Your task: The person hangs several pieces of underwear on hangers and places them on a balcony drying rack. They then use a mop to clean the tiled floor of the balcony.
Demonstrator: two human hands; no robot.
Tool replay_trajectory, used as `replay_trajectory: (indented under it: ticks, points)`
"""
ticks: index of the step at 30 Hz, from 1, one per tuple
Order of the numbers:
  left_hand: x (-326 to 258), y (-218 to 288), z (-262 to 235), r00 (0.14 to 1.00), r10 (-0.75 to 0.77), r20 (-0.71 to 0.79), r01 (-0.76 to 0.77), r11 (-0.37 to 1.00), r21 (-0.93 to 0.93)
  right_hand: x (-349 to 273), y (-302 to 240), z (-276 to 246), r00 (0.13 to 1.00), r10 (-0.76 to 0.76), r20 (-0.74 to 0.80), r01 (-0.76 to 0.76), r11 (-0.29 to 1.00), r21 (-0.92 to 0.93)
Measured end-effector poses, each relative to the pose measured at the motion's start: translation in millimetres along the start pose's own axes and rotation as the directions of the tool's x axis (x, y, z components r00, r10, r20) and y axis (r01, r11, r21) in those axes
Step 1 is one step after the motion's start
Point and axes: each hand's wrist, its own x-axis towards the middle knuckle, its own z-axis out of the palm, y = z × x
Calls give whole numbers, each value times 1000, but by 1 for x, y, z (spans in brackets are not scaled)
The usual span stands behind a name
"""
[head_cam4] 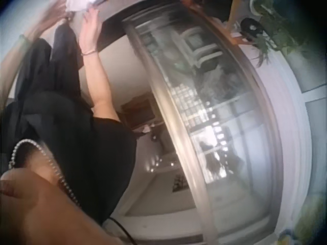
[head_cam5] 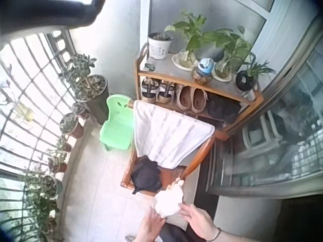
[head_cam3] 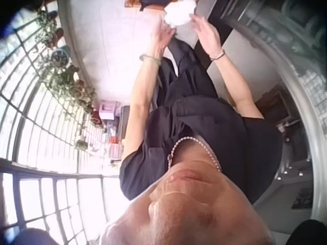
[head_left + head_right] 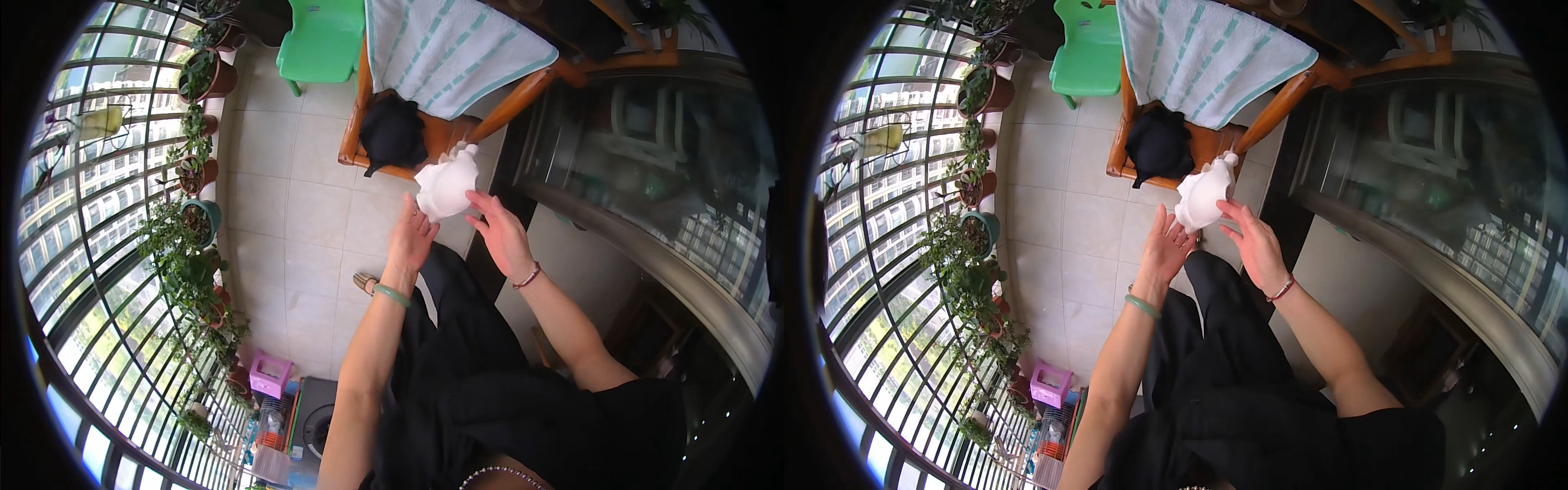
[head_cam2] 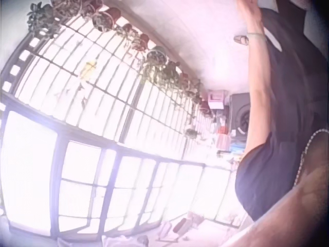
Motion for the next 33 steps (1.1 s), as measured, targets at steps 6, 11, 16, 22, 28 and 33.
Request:
replay_trajectory:
  ticks: [6,11,16,22,28,33]
  points:
    - [-107,11,18,945,318,75,-325,901,287,-83,-30,52,983,40,177,-48,998,41]
    - [-231,48,3,658,730,185,-737,576,353,-103,-40,98,949,-88,304,227,859,-460]
    - [-369,49,-16,511,807,296,-860,474,192,-118,-43,193,791,-70,607,415,791,-449]
    - [-505,49,-86,293,875,386,-945,327,-23,-222,-42,307,511,66,857,385,874,-297]
    - [-564,-10,-198,384,784,488,-906,421,38,-315,-6,386,513,62,856,75,990,-117]
    - [-616,-53,-226,246,955,165,-958,266,-112,-379,26,408,355,135,925,300,921,-250]
